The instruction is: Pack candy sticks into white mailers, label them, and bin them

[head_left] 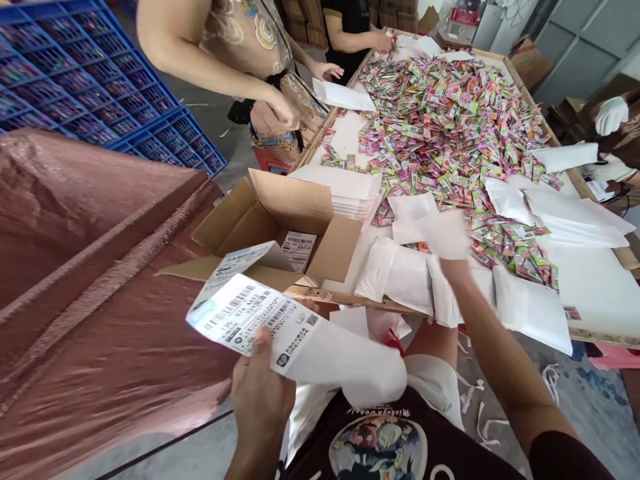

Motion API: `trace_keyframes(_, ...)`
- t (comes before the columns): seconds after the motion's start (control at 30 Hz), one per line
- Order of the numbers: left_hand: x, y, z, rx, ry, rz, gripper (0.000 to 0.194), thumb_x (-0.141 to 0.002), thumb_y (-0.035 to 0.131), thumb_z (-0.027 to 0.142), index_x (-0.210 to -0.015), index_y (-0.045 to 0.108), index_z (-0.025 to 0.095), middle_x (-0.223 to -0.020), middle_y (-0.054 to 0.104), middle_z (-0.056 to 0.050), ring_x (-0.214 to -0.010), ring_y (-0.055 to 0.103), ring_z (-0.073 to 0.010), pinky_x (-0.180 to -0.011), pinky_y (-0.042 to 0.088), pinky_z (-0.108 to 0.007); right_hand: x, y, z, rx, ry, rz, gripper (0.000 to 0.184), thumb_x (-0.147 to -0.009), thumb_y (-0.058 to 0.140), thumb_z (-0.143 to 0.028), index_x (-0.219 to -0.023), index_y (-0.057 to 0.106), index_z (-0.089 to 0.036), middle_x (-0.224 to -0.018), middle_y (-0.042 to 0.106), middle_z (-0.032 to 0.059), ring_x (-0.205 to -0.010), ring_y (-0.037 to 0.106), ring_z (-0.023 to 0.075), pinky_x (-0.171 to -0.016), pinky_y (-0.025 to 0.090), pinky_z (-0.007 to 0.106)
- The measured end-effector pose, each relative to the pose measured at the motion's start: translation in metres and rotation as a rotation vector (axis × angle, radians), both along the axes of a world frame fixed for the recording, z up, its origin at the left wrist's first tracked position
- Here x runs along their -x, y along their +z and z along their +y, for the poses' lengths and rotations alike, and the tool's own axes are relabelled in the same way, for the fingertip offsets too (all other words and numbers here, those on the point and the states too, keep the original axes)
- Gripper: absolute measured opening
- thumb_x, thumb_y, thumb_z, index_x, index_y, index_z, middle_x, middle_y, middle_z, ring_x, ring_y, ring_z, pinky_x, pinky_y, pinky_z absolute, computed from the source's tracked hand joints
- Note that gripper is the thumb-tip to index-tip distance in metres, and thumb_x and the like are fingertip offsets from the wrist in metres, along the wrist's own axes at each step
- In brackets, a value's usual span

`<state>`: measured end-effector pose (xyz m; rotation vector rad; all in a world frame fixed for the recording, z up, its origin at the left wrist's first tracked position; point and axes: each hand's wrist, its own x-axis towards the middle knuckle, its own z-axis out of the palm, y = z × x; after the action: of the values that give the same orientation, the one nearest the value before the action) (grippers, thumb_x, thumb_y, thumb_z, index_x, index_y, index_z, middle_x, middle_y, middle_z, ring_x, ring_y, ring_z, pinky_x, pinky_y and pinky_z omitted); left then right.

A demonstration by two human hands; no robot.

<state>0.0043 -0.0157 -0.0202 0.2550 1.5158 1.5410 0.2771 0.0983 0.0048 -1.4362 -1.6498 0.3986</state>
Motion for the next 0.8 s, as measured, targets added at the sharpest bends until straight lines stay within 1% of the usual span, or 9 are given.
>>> trace_keyframes(0.07, -0.005, 0.002, -0.004, 0.034, -0.011, -0.077, 0.044, -0.077, 0.076, 0.043, -0.115, 0.069, 0.02, -0.095, 0.08, -0.004, -0.114, 0.068, -0.0315, -0.099, 0.055, -0.041, 0.008, -0.028, 0.011, 0.113, 0.014, -0.126, 0.032, -0.094, 0.057, -0.04, -0.117, 0.059, -0.018, -0.115, 0.06, 0.0083, -0.102, 0.057, 0.0208, -0.09, 0.05, 0.039)
trace_keyframes(0.2, -0.014, 0.001, -0.009, -0.055, -0.205, -0.127, 0.058, -0.062, 0.086, 0.051, -0.108, 0.073, 0.018, -0.093, 0.08, -0.007, -0.109, 0.069, -0.0365, -0.093, 0.059, -0.045, 0.033, -0.07, 0.006, 0.267, 0.043, -0.279, 0.051, -0.092, 0.06, -0.046, -0.133, 0.052, -0.016, -0.136, 0.053, 0.0162, -0.121, 0.053, 0.0293, -0.103, 0.042, 0.051)
trace_keyframes(0.4, -0.024, -0.001, -0.011, -0.102, -0.358, 0.0, 0.056, -0.07, 0.082, 0.05, -0.115, 0.072, 0.018, -0.107, 0.078, -0.01, -0.123, 0.061, -0.0363, -0.099, 0.054, -0.041, 0.048, -0.099, 0.005, 0.474, 0.091, -0.459, 0.095, -0.077, 0.069, -0.058, -0.148, 0.034, -0.006, -0.154, 0.032, 0.028, -0.143, 0.028, 0.042, -0.116, 0.019, 0.058)
trace_keyframes(0.5, -0.033, 0.004, -0.014, -0.177, -0.392, 0.077, 0.054, -0.072, 0.082, 0.044, -0.12, 0.069, 0.023, -0.113, 0.076, -0.007, -0.127, 0.058, -0.033, -0.105, 0.049, -0.04, 0.05, -0.094, 0.008, 0.558, 0.083, -0.495, 0.111, -0.069, 0.077, -0.06, -0.152, 0.028, -0.004, -0.158, 0.021, 0.0284, -0.147, 0.018, 0.0442, -0.118, 0.01, 0.06)
trace_keyframes(0.57, -0.034, 0.004, -0.015, -0.19, -0.414, 0.137, 0.046, -0.072, 0.082, 0.041, -0.113, 0.073, 0.023, -0.113, 0.076, -0.007, -0.126, 0.058, -0.0323, -0.109, 0.045, -0.041, 0.05, -0.08, 0.0, 0.54, 0.087, -0.413, 0.107, -0.072, 0.076, -0.058, -0.152, 0.027, -0.006, -0.159, 0.021, 0.0269, -0.149, 0.015, 0.0412, -0.118, 0.008, 0.061)
trace_keyframes(0.63, -0.032, -0.001, -0.014, -0.186, -0.488, 0.222, 0.034, -0.071, 0.083, 0.037, -0.101, 0.077, 0.022, -0.111, 0.077, -0.008, -0.127, 0.057, -0.0336, -0.114, 0.038, -0.042, 0.049, -0.061, -0.021, 0.427, 0.181, -0.191, 0.087, -0.086, 0.064, -0.053, -0.153, 0.026, -0.012, -0.155, 0.035, 0.0227, -0.147, 0.028, 0.0329, -0.117, 0.02, 0.057)
trace_keyframes(0.7, -0.028, -0.007, -0.011, -0.179, -0.581, 0.254, 0.026, -0.067, 0.086, 0.03, -0.09, 0.08, 0.022, -0.107, 0.078, -0.008, -0.129, 0.055, -0.0361, -0.116, 0.033, -0.044, 0.049, -0.04, -0.049, 0.276, 0.387, 0.049, 0.065, -0.095, 0.053, -0.045, -0.151, 0.031, -0.02, -0.14, 0.056, 0.0155, -0.132, 0.05, 0.0236, -0.109, 0.039, 0.047)
trace_keyframes(0.77, -0.026, -0.012, -0.008, -0.157, -0.634, 0.19, 0.029, -0.061, 0.088, 0.022, -0.088, 0.08, 0.023, -0.105, 0.078, -0.008, -0.131, 0.053, -0.0378, -0.116, 0.033, -0.046, 0.051, -0.025, -0.075, 0.125, 0.564, 0.16, 0.043, -0.098, 0.052, -0.036, -0.139, 0.047, -0.025, -0.117, 0.07, 0.0076, -0.111, 0.064, 0.0175, -0.097, 0.05, 0.038)
trace_keyframes(0.8, -0.025, -0.013, -0.007, -0.14, -0.653, 0.12, 0.034, -0.057, 0.09, 0.019, -0.089, 0.079, 0.023, -0.105, 0.078, -0.008, -0.131, 0.052, -0.0383, -0.115, 0.034, -0.047, 0.053, -0.02, -0.085, 0.047, 0.583, 0.169, 0.031, -0.097, 0.054, -0.03, -0.128, 0.056, -0.025, -0.107, 0.072, 0.0051, -0.103, 0.066, 0.0161, -0.093, 0.051, 0.036)
